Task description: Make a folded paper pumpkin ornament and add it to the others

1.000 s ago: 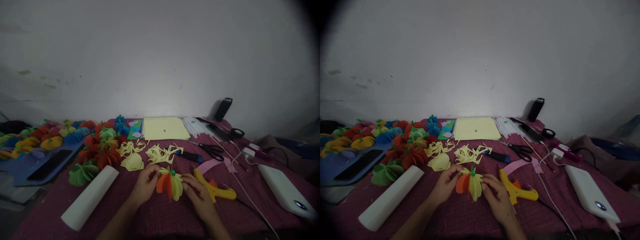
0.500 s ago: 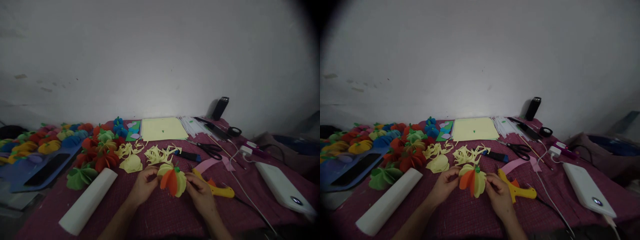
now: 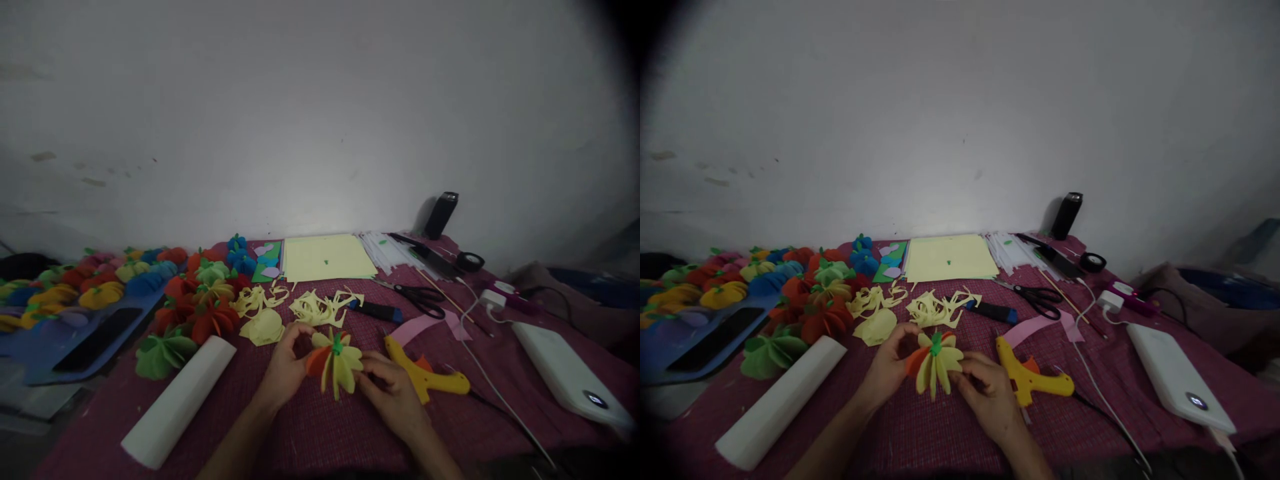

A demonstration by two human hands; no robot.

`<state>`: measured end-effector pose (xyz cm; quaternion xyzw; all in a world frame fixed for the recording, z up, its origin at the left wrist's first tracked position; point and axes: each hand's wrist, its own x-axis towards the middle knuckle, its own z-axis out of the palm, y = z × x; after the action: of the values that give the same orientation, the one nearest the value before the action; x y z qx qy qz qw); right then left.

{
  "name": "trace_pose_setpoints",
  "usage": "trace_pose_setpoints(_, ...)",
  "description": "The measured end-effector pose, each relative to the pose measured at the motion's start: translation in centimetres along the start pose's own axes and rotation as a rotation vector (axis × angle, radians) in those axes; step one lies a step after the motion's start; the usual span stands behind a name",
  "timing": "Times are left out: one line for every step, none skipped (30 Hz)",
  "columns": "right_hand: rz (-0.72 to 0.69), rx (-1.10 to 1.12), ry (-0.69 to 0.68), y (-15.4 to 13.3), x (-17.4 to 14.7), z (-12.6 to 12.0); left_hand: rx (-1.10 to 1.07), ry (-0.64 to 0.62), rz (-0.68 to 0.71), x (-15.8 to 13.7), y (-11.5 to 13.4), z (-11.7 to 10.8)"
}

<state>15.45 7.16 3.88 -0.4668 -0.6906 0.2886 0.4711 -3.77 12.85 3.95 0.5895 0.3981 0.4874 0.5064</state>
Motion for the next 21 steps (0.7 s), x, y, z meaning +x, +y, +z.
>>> trace_pose_setpoints(-0.002,-0.022,0.001,-0.1,0.0,0.2,-0.003,0.031,-0.017,0.1,-0.3,0.0)
trace_pose_setpoints(-0.003,-0.038,0.005,-0.1,0.0,0.4,-0.006,0.051,-0.035,0.1,-0.7,0.1)
trace_pose_setpoints(-0.002,-0.05,0.01,-0.2,-0.1,0.5,-0.008,0.06,-0.048,0.2,-1.0,0.1)
trace_pose_setpoints(-0.001,-0.058,0.015,-0.2,0.0,0.7,-0.009,0.06,-0.054,0.2,-1.2,0.1)
trace_pose_setpoints(-0.001,-0.064,0.018,-0.2,0.0,0.8,-0.009,0.055,-0.057,0.2,-1.3,0.0)
trace_pose_setpoints(0.0,-0.068,0.019,-0.1,0.0,0.8,-0.011,0.052,-0.057,0.3,-1.3,0.0)
trace_pose_setpoints(0.0,-0.072,0.019,-0.1,0.0,0.8,-0.013,0.05,-0.057,0.3,-1.2,-0.1)
trace_pose_setpoints(0.002,-0.076,0.02,0.0,0.0,0.8,-0.014,0.05,-0.056,0.2,-1.0,-0.1)
trace_pose_setpoints(0.004,-0.081,0.029,0.2,0.0,0.8,-0.014,0.05,-0.054,0.1,-0.7,-0.2)
trace_pose_setpoints(0.008,-0.084,0.043,0.4,0.0,0.8,-0.014,0.049,-0.05,0.0,-0.4,-0.3)
trace_pose_setpoints(0.015,-0.085,0.061,0.6,0.0,0.8,-0.014,0.044,-0.047,-0.1,-0.1,-0.3)
trace_pose_setpoints(0.022,-0.085,0.081,0.8,0.0,0.8,-0.015,0.037,-0.044,-0.2,0.2,-0.4)
trace_pose_setpoints(0.026,-0.082,0.099,0.9,0.0,0.7,-0.016,0.027,-0.043,-0.3,0.5,-0.4)
trace_pose_setpoints(0.028,-0.078,0.113,1.1,0.0,0.7,-0.019,0.016,-0.043,-0.3,0.7,-0.4)
trace_pose_setpoints(0.028,-0.073,0.121,1.2,-0.1,0.7,-0.027,0.0,-0.046,-0.4,0.8,-0.3)
trace_pose_setpoints(0.028,-0.07,0.124,1.3,-0.1,0.7,-0.036,-0.02,-0.049,-0.4,0.9,-0.2)
trace_pose_setpoints(0.028,-0.067,0.129,1.3,-0.1,0.7,-0.044,-0.039,-0.046,-0.3,0.8,-0.2)
trace_pose_setpoints(0.028,-0.065,0.134,1.3,-0.1,0.7,-0.045,-0.053,-0.033,-0.3,0.7,-0.1)
trace_pose_setpoints(0.028,-0.063,0.14,1.3,-0.1,0.7,-0.034,-0.057,-0.008,-0.3,0.5,-0.1)
trace_pose_setpoints(0.028,-0.061,0.147,1.2,0.0,0.7,-0.007,-0.047,0.03,-0.2,0.3,-0.1)
trace_pose_setpoints(0.029,-0.061,0.155,1.2,0.0,0.7,0.035,-0.024,0.079,-0.2,0.1,-0.1)
